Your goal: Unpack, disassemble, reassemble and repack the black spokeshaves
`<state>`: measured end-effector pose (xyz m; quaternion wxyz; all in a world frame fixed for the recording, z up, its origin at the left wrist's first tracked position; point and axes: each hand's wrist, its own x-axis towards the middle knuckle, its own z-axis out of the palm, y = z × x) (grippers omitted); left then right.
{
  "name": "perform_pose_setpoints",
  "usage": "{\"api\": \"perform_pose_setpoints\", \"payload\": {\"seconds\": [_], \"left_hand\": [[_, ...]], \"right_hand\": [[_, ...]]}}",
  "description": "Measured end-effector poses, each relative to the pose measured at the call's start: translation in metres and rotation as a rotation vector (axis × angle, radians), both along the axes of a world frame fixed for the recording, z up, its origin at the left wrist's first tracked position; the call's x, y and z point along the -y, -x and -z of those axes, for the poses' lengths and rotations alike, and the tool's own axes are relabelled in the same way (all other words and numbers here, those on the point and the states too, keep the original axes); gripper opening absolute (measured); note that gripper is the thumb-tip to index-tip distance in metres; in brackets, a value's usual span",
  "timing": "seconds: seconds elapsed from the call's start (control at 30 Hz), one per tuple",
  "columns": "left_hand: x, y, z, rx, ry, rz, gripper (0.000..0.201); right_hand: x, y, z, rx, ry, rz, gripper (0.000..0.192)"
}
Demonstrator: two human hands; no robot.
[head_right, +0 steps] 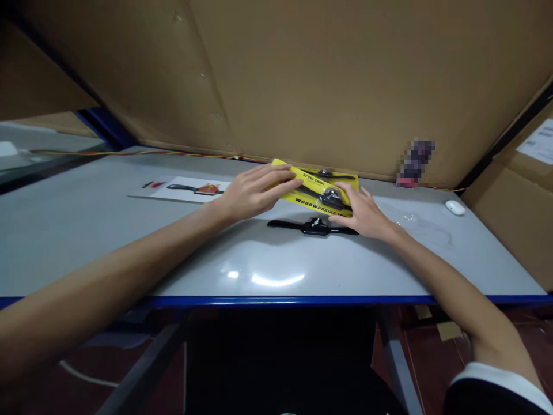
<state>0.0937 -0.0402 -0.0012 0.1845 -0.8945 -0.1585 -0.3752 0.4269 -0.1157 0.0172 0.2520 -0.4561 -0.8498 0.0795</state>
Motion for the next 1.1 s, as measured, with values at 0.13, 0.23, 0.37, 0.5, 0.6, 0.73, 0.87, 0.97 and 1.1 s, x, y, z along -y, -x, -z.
{"api": "perform_pose_setpoints", "payload": {"seconds": [0.13, 0.23, 0.37, 0.5, 0.6, 0.73, 0.87, 0.97, 1.1], "left_hand": [[0.001, -0.002, -0.001, 0.084, 0.115, 0.051, 0.046], [0.0, -0.004, -0.002, 0.186, 0.285, -0.022, 0.068], [0.0, 0.0, -0.005, 0.371, 0.812, 0.12, 0.105], [0.005, 0.006, -0.013, 0.432, 1.538, 0.371, 0.087], [0.008, 0.003, -0.014, 0.485, 1.76, 0.423, 0.055], [0.01, -0.006, -0.008, 0.651, 1.747, 0.393, 0.04], [0.011, -0.011, -0.003, 0.703, 1.701, 0.367, 0.039], [0.011, -0.011, -0.002, 0.73, 1.673, 0.317, 0.043], [0.006, -0.007, 0.001, 0.745, 1.667, 0.197, 0.037]], "right_hand": [[-0.001, 0.004, 0.001, -0.01, -0.088, 0.016, 0.077], [0.001, 0.004, 0.001, -0.058, -0.157, 0.012, 0.071], [0.003, 0.003, 0.003, -0.071, -0.254, 0.027, 0.069], [0.006, 0.001, 0.004, 0.033, -0.375, 0.06, 0.069], [0.007, -0.001, 0.004, 0.144, -0.431, 0.074, 0.068], [0.006, -0.004, 0.001, 0.203, -0.46, 0.091, 0.066], [0.007, -0.003, -0.001, 0.219, -0.436, 0.097, 0.065], [0.009, 0.001, -0.001, 0.205, -0.355, 0.077, 0.065], [-0.001, -0.015, -0.008, 0.15, -0.242, 0.067, 0.054]]}}
